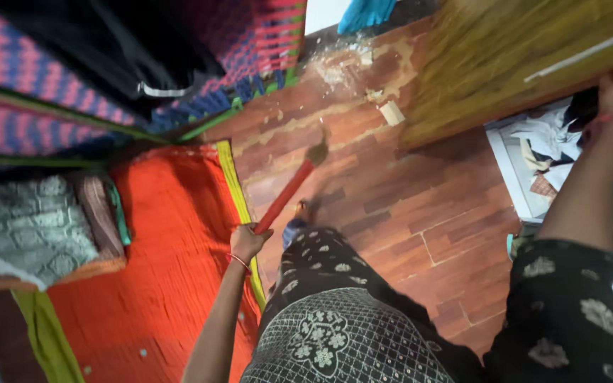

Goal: The person sweeps a wooden floor with a broom, then opens a closet door and moves folded garments on the shelves.

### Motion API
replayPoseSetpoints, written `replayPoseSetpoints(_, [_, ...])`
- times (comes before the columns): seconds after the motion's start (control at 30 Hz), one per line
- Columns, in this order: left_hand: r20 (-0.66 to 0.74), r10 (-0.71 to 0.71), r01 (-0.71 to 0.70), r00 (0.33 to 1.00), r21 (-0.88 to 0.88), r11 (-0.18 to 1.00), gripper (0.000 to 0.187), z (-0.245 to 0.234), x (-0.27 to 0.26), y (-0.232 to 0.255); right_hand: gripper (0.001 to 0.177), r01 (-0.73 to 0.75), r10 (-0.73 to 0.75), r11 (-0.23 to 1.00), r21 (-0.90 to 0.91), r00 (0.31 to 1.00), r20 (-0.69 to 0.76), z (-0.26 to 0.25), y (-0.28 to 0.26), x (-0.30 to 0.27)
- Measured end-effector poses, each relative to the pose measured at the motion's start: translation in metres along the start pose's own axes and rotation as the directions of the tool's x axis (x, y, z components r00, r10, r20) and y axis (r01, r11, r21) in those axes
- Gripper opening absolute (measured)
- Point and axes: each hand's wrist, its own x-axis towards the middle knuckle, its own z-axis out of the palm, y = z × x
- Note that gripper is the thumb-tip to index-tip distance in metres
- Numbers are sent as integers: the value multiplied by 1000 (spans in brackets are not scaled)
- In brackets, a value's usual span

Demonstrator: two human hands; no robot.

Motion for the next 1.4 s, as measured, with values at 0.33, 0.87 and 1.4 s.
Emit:
replayPoseSetpoints(0.33, [299, 176, -174, 938, -34, 984, 39, 34, 116, 137, 83, -558, 557, 830, -4, 828, -64, 79, 111, -136])
replayPoseSetpoints(0.87, [303, 223, -302, 927, 246, 921, 34, 156, 378, 300, 71, -883, 900, 429, 191, 398, -177, 221, 73, -410])
replayPoseSetpoints(1.4, [338, 440, -521, 832, 206, 828, 35, -21, 413, 215, 69, -827, 928, 338, 448, 372, -14, 428, 76, -385])
